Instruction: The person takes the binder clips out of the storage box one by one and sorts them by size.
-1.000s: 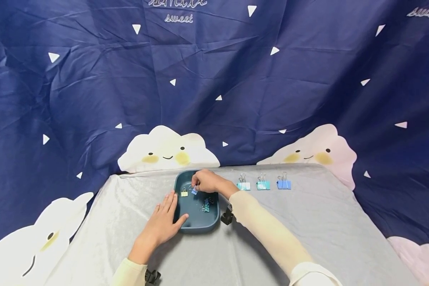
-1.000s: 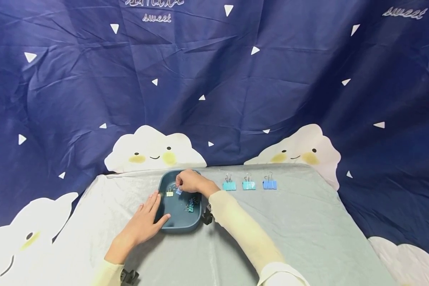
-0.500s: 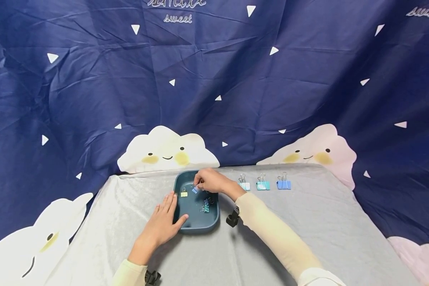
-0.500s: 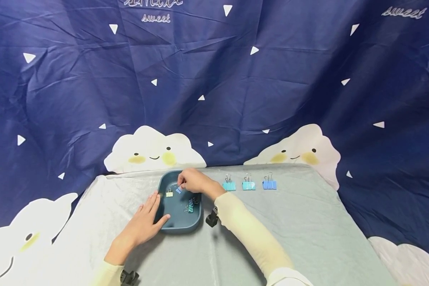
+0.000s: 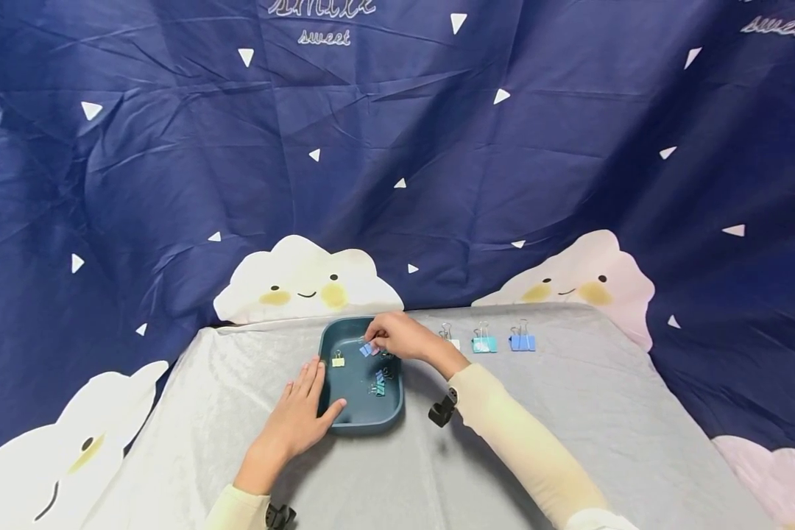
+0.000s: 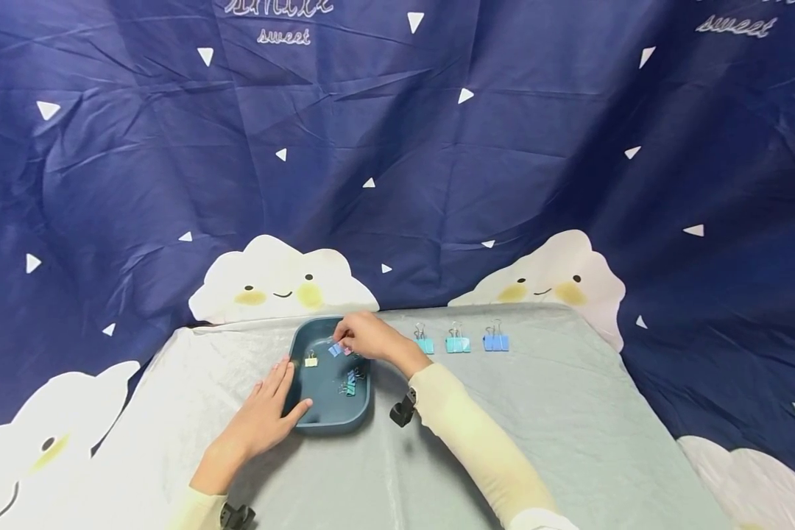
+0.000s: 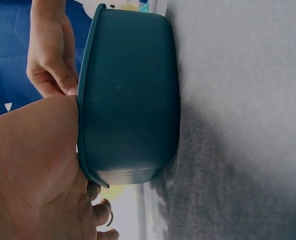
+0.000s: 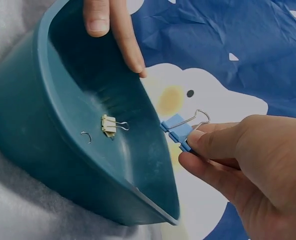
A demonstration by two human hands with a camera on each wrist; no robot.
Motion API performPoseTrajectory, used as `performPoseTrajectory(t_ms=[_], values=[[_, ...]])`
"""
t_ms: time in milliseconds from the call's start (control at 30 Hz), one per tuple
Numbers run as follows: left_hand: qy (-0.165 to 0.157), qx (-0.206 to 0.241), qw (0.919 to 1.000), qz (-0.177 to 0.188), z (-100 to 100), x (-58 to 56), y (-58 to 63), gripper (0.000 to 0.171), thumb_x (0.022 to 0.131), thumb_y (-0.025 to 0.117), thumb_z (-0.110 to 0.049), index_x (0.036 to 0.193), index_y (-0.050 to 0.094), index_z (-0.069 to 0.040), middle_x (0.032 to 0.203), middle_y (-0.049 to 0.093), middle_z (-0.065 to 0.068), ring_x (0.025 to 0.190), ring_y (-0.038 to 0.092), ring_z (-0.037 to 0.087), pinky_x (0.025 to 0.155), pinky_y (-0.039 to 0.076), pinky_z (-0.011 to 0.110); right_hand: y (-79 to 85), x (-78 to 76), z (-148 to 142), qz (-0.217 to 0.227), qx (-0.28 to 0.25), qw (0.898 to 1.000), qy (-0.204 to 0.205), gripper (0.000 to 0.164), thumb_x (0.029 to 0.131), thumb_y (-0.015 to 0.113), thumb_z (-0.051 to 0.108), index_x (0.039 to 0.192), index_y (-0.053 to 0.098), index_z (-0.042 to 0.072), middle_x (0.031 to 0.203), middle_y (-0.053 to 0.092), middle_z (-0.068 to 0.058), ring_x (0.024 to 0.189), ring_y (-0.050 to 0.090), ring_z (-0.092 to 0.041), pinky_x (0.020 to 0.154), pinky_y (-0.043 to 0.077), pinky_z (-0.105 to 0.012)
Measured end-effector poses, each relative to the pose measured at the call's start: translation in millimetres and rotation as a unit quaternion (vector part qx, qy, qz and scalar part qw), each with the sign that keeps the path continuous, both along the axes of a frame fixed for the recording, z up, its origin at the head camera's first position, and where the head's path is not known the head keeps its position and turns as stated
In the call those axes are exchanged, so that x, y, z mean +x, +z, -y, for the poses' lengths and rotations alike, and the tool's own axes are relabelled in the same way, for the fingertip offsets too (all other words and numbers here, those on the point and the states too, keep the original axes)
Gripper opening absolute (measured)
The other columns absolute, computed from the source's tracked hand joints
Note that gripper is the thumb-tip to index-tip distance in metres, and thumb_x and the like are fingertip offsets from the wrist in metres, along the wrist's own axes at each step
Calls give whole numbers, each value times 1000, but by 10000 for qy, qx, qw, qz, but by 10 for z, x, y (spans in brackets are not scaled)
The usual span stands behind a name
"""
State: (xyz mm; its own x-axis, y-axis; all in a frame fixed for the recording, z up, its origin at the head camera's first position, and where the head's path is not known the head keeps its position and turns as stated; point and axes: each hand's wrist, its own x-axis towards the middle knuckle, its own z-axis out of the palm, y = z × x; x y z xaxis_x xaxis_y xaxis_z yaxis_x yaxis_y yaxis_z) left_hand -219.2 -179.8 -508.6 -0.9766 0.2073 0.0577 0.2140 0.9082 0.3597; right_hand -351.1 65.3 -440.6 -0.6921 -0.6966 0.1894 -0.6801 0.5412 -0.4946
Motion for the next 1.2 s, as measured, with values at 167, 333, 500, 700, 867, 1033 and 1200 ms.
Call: performPoseTrajectory(t_ms=[167,333,500,700,867,1033,1200], values=[[22,3,10000,5,0,12,13,87,108,57,-51,168,23,2,178,18,20,165,19,42,129,24,67,25,36,-111,-250,8,9996,-102,14,99,72,4,107,83,8,105,80,-4,91,71,-12,80,58,-25],[26,-34,10000,68,3,6,2,88,108,56,-52,169,21,1,179,16,18,166,18,41,130,24,66,16,62,-223,-260,-89,9995,-146,11,98,75,5,105,83,9,104,80,-3,90,72,-11,80,59,-24],[7,37,10000,7,6,5,-6,88,108,57,-51,168,23,3,178,17,20,165,19,43,129,24,67,-7,88,-327,-537,-148,9984,-134,8,96,77,8,101,83,12,102,79,0,90,70,-10,82,58,-25],[2,12,10000,-1,5,10,-10,88,107,57,-52,168,22,2,179,17,19,165,19,41,130,24,67,-32,146,-470,-350,-366,9982,-319,10,95,77,5,98,82,12,101,79,1,86,67,-7,79,57,-24],[-1,55,10000,-15,-1,14,-1,89,107,58,-51,168,23,3,178,17,20,164,20,43,129,24,67,-82,188,-609,-142,-459,9980,-412,11,95,76,4,100,82,12,96,80,3,83,67,-2,79,58,-24],[15,23,10000,77,1,0,-4,90,108,56,-53,169,20,1,179,13,17,166,17,41,131,22,66,-129,240,-752,-136,-595,9969,-494,8,95,78,6,100,82,11,97,78,2,86,68,-4,82,60,-26],[-6,-4,9999,125,6,-18,-15,91,108,55,-54,169,17,1,180,11,17,166,15,40,131,21,66,-154,299,-881,-66,-656,9957,-651,8,95,78,6,101,82,11,99,77,1,87,68,-6,83,60,-27]])
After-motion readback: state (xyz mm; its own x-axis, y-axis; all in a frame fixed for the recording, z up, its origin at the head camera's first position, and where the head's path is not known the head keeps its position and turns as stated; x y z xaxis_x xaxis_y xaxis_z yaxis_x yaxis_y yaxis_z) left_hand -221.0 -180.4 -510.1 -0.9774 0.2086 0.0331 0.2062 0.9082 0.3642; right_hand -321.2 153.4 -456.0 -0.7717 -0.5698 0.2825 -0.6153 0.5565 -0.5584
